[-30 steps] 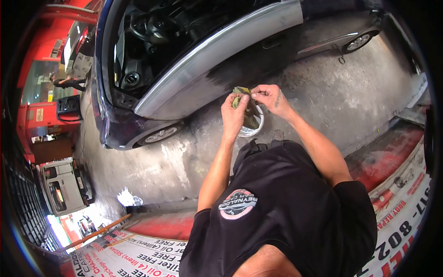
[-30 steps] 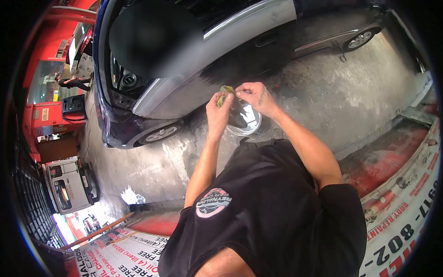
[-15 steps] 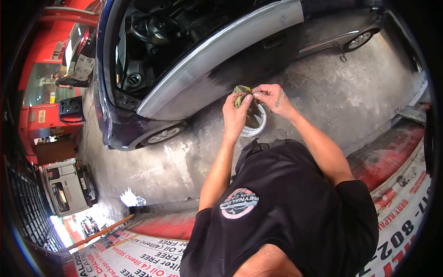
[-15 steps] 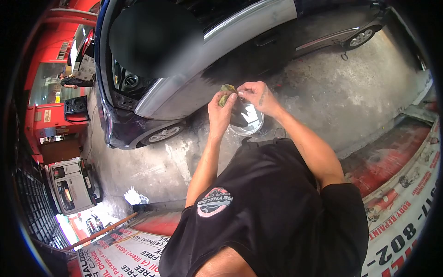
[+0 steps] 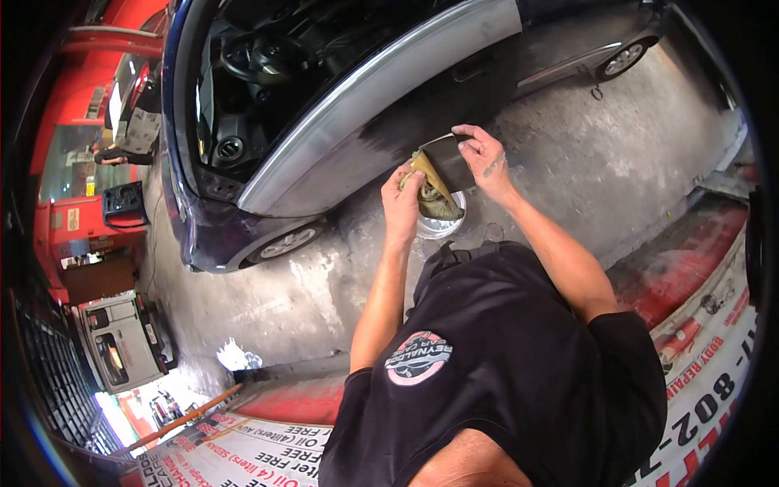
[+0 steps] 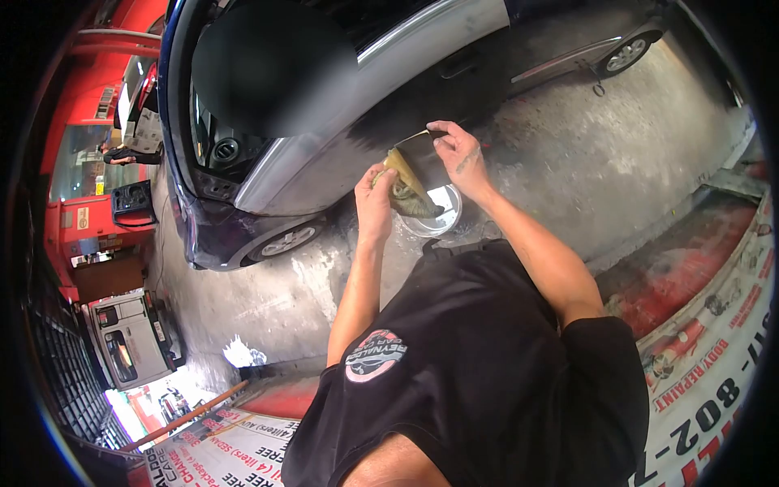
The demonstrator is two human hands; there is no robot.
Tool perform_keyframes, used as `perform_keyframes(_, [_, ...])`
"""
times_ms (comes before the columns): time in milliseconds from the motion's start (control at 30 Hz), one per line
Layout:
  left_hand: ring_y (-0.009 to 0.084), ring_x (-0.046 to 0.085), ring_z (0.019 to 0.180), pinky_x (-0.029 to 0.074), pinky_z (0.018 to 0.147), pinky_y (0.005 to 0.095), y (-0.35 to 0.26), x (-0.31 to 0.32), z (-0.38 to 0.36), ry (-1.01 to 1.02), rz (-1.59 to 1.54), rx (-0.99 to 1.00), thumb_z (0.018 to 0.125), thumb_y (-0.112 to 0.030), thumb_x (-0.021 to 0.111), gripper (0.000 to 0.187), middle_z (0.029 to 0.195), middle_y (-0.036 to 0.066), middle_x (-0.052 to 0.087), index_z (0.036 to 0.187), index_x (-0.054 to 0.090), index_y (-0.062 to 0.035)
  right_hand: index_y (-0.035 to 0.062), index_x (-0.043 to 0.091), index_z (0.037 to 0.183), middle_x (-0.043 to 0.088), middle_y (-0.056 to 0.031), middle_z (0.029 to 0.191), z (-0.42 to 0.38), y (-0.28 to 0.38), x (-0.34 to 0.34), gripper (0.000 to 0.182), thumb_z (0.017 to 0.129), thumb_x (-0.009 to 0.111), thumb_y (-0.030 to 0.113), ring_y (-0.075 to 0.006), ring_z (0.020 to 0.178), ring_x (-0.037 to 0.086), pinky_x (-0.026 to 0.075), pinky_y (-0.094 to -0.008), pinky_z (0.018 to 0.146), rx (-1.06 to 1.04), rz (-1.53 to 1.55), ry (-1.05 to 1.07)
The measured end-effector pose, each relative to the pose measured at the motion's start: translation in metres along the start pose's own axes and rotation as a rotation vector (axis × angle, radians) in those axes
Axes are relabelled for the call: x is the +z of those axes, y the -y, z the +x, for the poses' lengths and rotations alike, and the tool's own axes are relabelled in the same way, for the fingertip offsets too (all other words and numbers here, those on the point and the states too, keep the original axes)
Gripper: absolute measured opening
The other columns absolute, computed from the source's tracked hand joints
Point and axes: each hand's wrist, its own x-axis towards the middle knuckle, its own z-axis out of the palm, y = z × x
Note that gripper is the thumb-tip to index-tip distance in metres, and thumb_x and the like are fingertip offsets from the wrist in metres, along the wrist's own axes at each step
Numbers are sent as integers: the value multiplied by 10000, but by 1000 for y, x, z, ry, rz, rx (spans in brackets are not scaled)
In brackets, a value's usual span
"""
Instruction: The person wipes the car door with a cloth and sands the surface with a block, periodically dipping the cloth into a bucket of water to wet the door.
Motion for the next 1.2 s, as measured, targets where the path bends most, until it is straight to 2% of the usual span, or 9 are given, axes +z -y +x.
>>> perform_keyframes(133, [65, 628, 829, 518, 786, 247, -5, 6, -4, 19, -353, -149, 996, -67, 650, 43, 914, -6, 696, 988, 682, -39, 69, 629, 1435, 609, 40, 796, 1, -1, -3, 441, 997, 681, 89, -29, 660, 451, 408, -230, 618, -47, -188, -2])
perform_keyframes(233, [97, 663, 835, 536, 792, 257, -3, 0, -3, 11, -491, -198, 997, -52, 634, 46, 934, 15, 711, 996, 679, -43, 38, 624, 1449, 604, 74, 887, -3, 5, 6, 505, 958, 743, 40, -13, 750, 472, 426, -196, 690, -56, 42, -40])
perform_keyframes(300, [117, 668, 865, 541, 836, 275, -1, -10, -3, 47, -546, -213, 991, -62, 615, 43, 948, 13, 698, 1006, 652, -44, 19, 645, 1414, 613, 62, 906, -4, 12, -7, 503, 929, 775, 38, -20, 775, 499, 449, -203, 714, -20, -74, 6])
perform_keyframes(667, [109, 662, 862, 539, 834, 281, 7, -19, -13, 2, -501, -232, 976, -81, 626, 33, 910, 8, 685, 974, 650, -58, -65, 708, 1188, 691, -2, 892, 0, 11, -13, 355, 886, 830, 76, -51, 800, 608, 504, -236, 739, 25, -212, -1])
perform_keyframes(733, [101, 650, 849, 533, 822, 279, 7, -19, -14, -1, -462, -212, 970, -81, 627, 38, 891, -1, 675, 949, 652, -62, -61, 713, 1192, 768, -119, 935, 2, 17, -15, 375, 889, 824, 130, -144, 866, 712, 555, -300, 797, 41, -227, -5])
perform_keyframes(867, [86, 589, 816, 484, 786, 269, 22, -18, -11, -47, -322, -153, 923, -90, 637, 57, 843, -22, 630, 874, 663, -77, -59, 717, 1161, 766, -118, 999, 5, 11, -20, 319, 921, 799, 135, -136, 937, 715, 556, -295, 833, -99, -328, -7])
perform_keyframes(967, [93, 575, 830, 465, 797, 279, 19, -12, -12, 10, -309, -89, 942, -108, 638, 85, 845, -23, 634, 876, 672, -67, -69, 634, 1315, 735, -94, 1130, 9, 1, -18, 463, 927, 797, 125, -160, 1042, 689, 545, -311, 928, 53, -20, 182])
perform_keyframes(1100, [52, 568, 801, 472, 741, 252, 7, -6, -11, 114, -486, -196, 987, -121, 641, 102, 847, -47, 616, 890, 648, -89, -135, 359, 1562, 628, -147, 1398, 8, 4, -4, 856, 926, 814, 214, -201, 1283, 584, 421, -333, 1136, -15, -95, 387])
perform_keyframes(1200, [42, 547, 782, 461, 724, 244, -5, -7, -10, 154, -496, -216, 993, -134, 641, 114, 838, -64, 591, 884, 623, -107, -132, 349, 1572, 571, -137, 1484, 12, -19, -5, 892, 933, 811, 286, -187, 1358, 521, 380, -329, 1166, 59, 79, 424])
